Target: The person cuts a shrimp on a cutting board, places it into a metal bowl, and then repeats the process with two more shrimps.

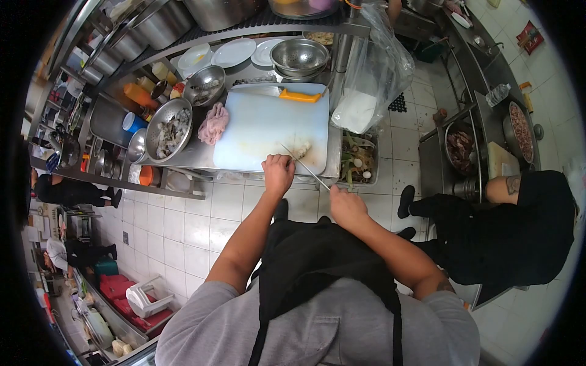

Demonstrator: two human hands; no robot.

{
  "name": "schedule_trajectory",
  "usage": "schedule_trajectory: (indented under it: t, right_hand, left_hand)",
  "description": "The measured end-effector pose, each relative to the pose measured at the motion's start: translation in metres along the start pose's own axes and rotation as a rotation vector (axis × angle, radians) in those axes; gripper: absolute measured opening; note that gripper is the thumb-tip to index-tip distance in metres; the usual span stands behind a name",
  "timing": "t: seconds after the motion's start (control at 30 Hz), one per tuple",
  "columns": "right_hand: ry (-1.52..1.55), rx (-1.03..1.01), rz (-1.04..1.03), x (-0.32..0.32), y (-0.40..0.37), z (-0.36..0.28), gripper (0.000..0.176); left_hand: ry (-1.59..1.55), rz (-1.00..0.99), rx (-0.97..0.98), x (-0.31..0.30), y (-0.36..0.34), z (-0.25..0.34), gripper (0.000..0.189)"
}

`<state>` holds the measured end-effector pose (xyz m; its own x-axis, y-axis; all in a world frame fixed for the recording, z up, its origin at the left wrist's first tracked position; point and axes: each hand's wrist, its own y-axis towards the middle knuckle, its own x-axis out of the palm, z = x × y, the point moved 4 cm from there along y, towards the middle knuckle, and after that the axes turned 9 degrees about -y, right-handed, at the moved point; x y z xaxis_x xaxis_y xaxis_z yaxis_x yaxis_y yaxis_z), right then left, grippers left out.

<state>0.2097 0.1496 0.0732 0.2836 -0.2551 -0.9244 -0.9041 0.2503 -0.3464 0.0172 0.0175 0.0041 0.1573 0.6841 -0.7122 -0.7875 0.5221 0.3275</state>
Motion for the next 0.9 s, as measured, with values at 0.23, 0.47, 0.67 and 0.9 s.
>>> schedule_trajectory:
  t: [0.23, 0.47, 0.67, 0.9]
  right_hand:
    - [-0.009, 0.038, -0.024, 0.003, -0.014, 0.004, 0.017]
    - [0.026, 0.044, -0.034, 0.006, -0.017, 0.006, 0.021]
    - [0.068, 0.041, 0.018, -0.002, -0.011, 0.002, 0.022]
    - [0.050, 0.014, 0.005, 0.000, -0.004, -0.004, 0.022]
  left_hand:
    - [0.003, 0.021, -0.001, 0.001, -0.001, 0.000, 0.013]
    - [0.011, 0.031, 0.000, 0.002, -0.002, 0.000, 0.013]
    - [-0.034, 0.072, 0.001, -0.003, -0.007, -0.004, 0.017]
    - [-0.039, 0.024, -0.022, -0.006, -0.008, -0.004, 0.016]
